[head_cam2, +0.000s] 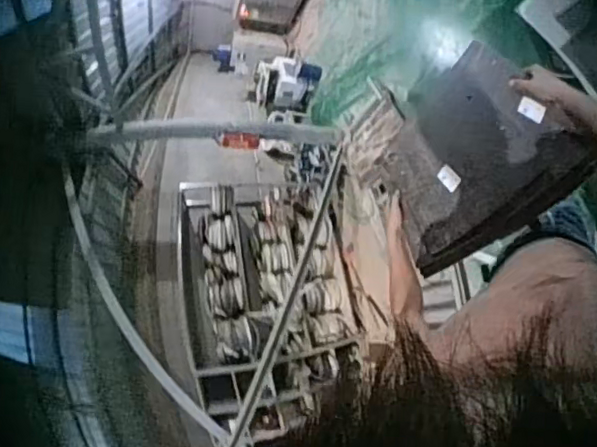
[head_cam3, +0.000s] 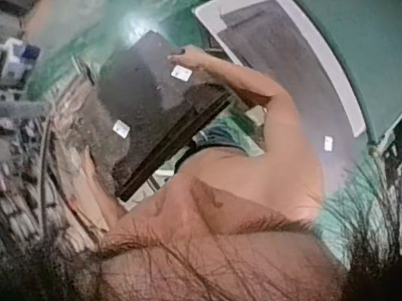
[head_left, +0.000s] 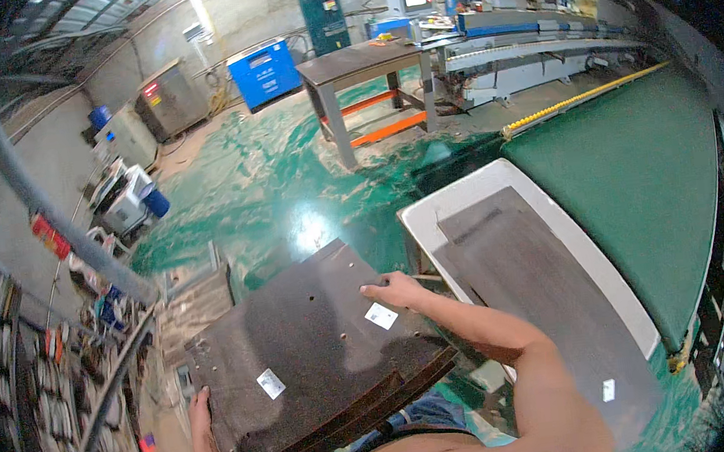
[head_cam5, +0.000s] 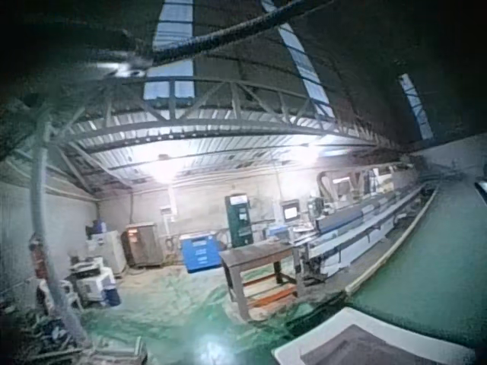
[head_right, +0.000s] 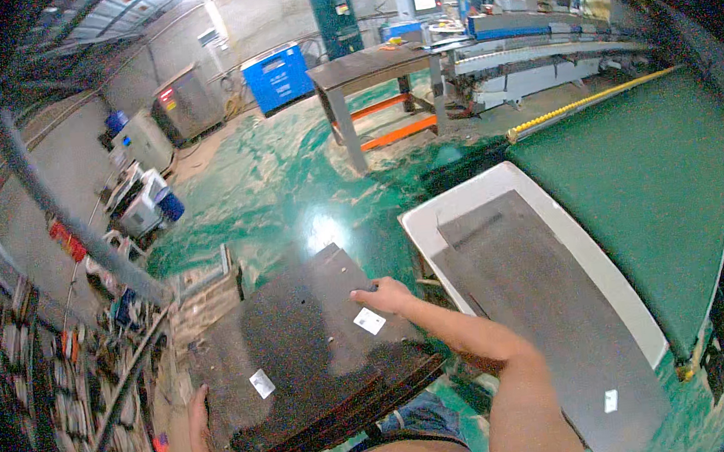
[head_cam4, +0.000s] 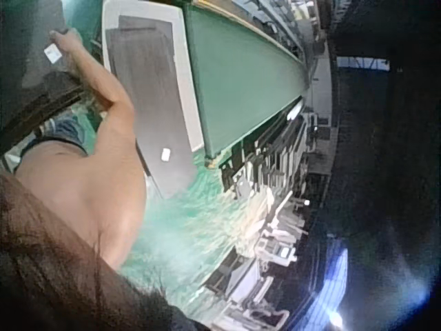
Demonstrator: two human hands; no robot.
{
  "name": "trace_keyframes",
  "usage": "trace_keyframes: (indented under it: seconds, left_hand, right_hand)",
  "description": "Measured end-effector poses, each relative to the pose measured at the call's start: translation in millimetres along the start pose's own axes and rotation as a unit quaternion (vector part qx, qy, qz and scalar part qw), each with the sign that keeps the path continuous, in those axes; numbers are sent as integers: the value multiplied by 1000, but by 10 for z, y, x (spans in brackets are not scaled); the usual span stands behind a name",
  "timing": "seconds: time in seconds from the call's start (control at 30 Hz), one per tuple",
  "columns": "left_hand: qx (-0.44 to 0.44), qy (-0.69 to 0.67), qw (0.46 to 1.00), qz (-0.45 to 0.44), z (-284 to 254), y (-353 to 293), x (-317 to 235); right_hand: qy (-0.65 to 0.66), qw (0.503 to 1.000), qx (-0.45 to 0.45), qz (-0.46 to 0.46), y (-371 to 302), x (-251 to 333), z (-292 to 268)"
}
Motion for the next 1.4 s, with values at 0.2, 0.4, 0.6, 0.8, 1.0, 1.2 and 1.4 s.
trace_keyframes:
  seconds: [0.2,0.4,0.6,0.8,1.0,1.2,1.4]
  left_hand:
    - [65,11,996,52,769,1508,-1632]
    - [68,28,997,10,1618,2640,-2690]
    - [138,-40,986,90,2565,4794,-3342]
    - [239,-66,958,144,3883,6025,-4338]
    - [201,-47,970,126,4859,7076,-5142]
    - [287,-105,948,89,6100,7832,-5548]
    - [196,24,980,33,6694,8589,-5648]
  right_hand:
    - [16,1000,-24,8,1351,553,-965]
    - [44,997,-60,36,2881,263,-1881]
    - [132,977,-162,30,3868,690,-2916]
    - [237,951,-190,66,4986,201,-3834]
    - [237,943,-227,55,6230,61,-4713]
    - [72,916,-387,77,7397,-949,-5447]
    - [272,922,-218,170,8086,-1139,-5545]
Point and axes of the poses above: each hand's wrist, its own y-axis towards the middle knuckle, its own z-axis out of the palm, x = y × z, the point moved 10 cm from there along y, towards the middle knuckle, and after that the axes turned 6 degrees about x, right-handed, at the moved point
